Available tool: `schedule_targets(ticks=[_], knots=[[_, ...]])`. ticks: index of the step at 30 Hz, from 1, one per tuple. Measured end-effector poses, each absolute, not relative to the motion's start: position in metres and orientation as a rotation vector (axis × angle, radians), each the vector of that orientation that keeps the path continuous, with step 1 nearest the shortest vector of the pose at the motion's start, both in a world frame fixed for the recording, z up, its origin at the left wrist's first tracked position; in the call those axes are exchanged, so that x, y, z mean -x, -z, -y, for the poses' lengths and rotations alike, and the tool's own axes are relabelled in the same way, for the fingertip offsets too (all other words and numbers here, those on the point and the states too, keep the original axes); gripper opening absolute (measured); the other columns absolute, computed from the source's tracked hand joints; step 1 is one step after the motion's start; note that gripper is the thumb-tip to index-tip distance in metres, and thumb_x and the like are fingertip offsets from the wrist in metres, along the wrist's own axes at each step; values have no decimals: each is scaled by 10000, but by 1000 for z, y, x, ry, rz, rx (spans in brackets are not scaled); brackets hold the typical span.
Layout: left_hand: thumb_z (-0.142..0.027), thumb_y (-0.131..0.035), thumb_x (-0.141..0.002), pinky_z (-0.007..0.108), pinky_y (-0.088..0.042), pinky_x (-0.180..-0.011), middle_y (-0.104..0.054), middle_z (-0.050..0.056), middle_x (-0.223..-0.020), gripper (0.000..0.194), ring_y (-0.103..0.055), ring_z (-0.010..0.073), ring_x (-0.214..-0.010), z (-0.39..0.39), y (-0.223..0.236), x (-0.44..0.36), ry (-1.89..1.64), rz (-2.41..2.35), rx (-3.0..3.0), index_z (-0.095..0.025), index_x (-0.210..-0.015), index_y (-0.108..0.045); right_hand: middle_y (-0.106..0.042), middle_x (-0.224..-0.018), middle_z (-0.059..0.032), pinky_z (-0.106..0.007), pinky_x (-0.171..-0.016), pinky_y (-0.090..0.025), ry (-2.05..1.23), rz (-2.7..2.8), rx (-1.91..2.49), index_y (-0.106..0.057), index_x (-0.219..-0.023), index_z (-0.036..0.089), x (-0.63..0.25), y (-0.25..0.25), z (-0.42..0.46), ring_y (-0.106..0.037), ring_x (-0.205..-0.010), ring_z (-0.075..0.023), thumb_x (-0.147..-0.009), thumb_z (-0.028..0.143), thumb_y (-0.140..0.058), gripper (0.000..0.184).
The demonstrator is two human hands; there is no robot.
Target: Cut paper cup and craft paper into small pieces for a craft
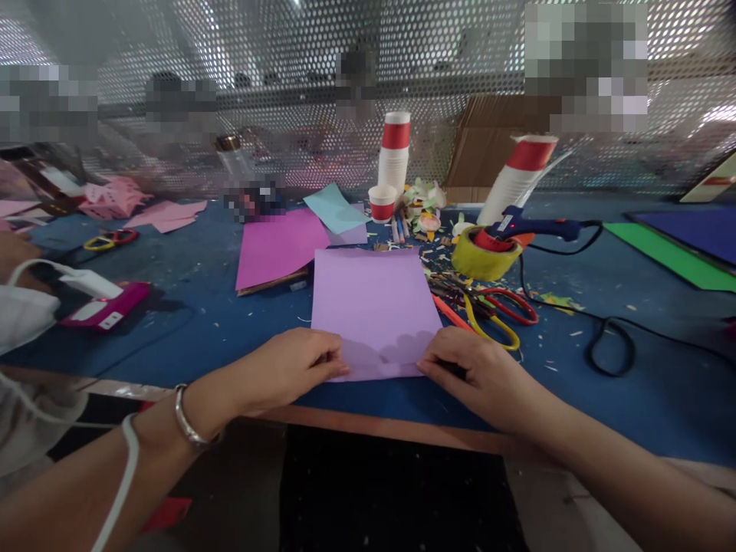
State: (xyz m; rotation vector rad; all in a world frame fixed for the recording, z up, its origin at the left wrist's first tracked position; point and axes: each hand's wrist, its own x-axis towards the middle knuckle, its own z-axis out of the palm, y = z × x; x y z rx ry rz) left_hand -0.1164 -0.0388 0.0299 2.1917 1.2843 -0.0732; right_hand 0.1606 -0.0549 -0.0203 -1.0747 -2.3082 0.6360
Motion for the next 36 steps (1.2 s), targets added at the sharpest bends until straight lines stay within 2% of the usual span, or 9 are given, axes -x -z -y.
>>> schedule_targets(ticks=[9,13,16,20,25,27,31,36], knots=[[-368,-458,-972,281,-317,-610,-593,14,-758,293,-519,165,-681,42,-29,116,139,-1293,-2251,-187,-746,-505,-597,-701,-18,-285,-635,-450,-606,2315,1151,-571,-713,193,-169,19,53,-575,-673,-155,-960,216,-500,258],[-357,-471,-969,288,-349,-644,-632,11,-815,177,-561,183,-737,44,-33,116,90,-1297,-2219,-213,-963,-574,-611,-714,-22,-292,-650,-461,-588,2329,1169,-588,-729,194,-169,19,53,-585,-689,-163,-956,224,-504,244],[-332,-470,-971,288,-383,-695,-646,15,-893,189,-577,180,-786,45,-34,121,25,-1251,-2196,-233,-1076,-592,-608,-709,-19,-286,-643,-458,-559,2327,1166,-576,-719,197,-168,19,53,-579,-683,-159,-957,224,-503,251],[-326,-469,-970,287,-405,-723,-638,11,-888,183,-559,163,-761,49,-28,132,-53,-1240,-2151,-215,-974,-614,-611,-717,-22,-288,-655,-461,-542,2332,1147,-578,-733,198,-168,21,54,-580,-694,-161,-954,209,-509,232],[-301,-419,-994,328,-423,-835,-648,41,-1032,206,-576,190,-918,57,-17,143,-173,-1267,-2149,-223,-1039,-604,-611,-736,-25,-296,-671,-458,-560,2319,1176,-573,-747,195,-168,23,55,-579,-712,-164,-953,196,-505,217],[-320,-418,-998,325,-427,-813,-644,34,-1003,212,-575,187,-895,58,-16,147,-167,-1308,-2112,-221,-1020,-603,-606,-736,-26,-300,-673,-455,-560,2314,1186,-569,-744,192,-168,24,56,-574,-715,-166,-953,197,-505,218],[-395,-399,-1007,314,-413,-743,-588,13,-854,297,-537,175,-788,59,-20,149,-117,-1358,-2137,-196,-859,-564,-606,-736,-25,-305,-671,-452,-564,2316,1188,-571,-746,189,-168,23,56,-574,-714,-168,-948,193,-512,211],[-342,-351,-1021,356,-406,-802,-570,39,-895,315,-519,206,-858,62,-26,140,-20,-1352,-2273,-183,-831,-546,-604,-720,-23,-304,-650,-447,-534,2317,1177,-585,-752,186,-167,22,56,-571,-698,-169,-938,173,-529,195]])
